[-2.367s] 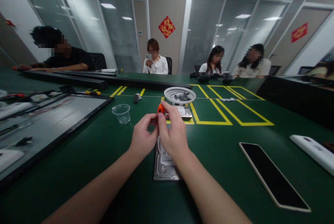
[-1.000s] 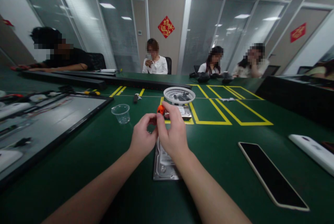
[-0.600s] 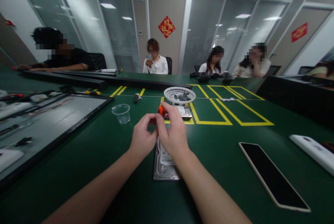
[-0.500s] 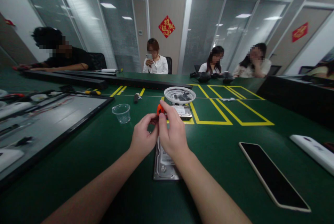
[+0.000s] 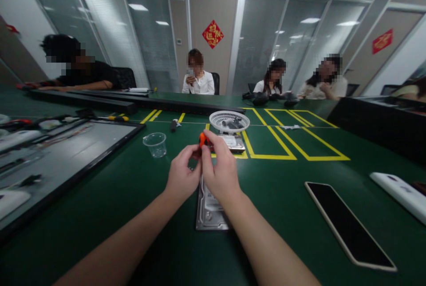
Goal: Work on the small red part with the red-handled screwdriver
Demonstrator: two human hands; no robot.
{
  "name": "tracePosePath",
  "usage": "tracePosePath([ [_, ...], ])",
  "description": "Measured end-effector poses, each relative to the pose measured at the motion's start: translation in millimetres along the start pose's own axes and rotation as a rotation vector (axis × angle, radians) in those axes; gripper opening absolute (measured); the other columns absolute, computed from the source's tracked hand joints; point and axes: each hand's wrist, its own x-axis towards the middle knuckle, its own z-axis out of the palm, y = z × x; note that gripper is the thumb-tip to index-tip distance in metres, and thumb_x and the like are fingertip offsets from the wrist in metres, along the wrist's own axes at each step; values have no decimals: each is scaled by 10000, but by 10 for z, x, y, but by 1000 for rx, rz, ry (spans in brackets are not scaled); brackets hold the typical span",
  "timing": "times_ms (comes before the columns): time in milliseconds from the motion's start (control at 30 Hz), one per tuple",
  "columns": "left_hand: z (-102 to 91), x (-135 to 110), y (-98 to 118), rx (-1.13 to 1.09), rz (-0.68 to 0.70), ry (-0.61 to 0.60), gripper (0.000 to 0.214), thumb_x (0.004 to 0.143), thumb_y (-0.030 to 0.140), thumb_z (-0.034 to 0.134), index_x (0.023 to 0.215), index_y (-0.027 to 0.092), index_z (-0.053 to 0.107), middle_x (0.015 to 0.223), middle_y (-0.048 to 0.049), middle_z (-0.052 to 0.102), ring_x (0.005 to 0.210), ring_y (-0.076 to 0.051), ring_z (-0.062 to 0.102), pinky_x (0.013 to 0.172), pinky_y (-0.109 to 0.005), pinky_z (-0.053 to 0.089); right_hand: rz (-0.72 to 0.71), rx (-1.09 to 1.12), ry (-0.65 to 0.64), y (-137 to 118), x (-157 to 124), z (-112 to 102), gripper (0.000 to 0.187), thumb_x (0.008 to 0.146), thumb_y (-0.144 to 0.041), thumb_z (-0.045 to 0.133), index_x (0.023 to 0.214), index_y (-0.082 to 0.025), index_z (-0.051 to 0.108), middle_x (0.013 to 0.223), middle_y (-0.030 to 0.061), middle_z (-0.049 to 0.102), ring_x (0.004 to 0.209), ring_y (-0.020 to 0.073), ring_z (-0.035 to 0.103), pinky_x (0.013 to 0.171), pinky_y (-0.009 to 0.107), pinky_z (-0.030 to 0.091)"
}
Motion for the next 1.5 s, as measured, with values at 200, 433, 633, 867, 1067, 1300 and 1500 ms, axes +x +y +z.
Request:
tracePosePath([
  [200,8,-14,-40,16,-21,50,189,883,99,693,1027,206,630,946,-25,677,856,-176,634,771,-299,514,-24,-77,45,-1,13,-14,326,1006,-206,631,1326,-261,605,1157,80,687,1028,230,683,894,435,603],
  [433,-6,4,2,-11,1,-10,127,954,126,626,1048,204,663,972,-43,701,883,-182,652,799,-313,522,13,-31,17,-29,8,-12,361,1056,-208,516,1406,-273,578,1322,111,691,1125,241,703,972,465,601],
  [633,3,-13,-29,7,-25,30,171,883,83,677,997,205,642,929,-22,688,855,-176,643,774,-299,514,16,-68,39,-3,18,-12,327,1015,-234,613,1341,-262,606,1195,93,706,1035,240,706,902,449,615],
  [867,7,0,-13,-13,-16,-7,77,965,163,633,1028,200,657,966,-42,703,880,-181,656,801,-309,518,27,-25,7,-14,-2,-4,371,1069,-240,504,1436,-262,554,1354,123,681,1153,253,701,994,483,593],
  [1067,9,-4,-10,-1,-43,20,165,881,77,676,980,203,634,922,-19,682,848,-174,637,768,-295,506,37,-54,36,18,1,-7,357,1016,-250,612,1371,-271,588,1212,98,704,1040,249,707,922,469,613],
  [1300,15,-12,-27,-24,-35,5,134,949,135,630,1059,207,653,991,-45,706,893,-183,664,798,-309,531,29,-12,6,1,2,7,377,1040,-207,542,1411,-274,564,1304,111,696,1122,246,711,979,476,606],
  [1500,16,-10,-38,12,-44,26,149,896,99,664,995,206,634,931,-24,684,846,-176,639,770,-298,512,22,-58,32,11,-4,-1,367,997,-226,637,1358,-273,587,1223,98,699,1060,249,704,918,472,623],
])
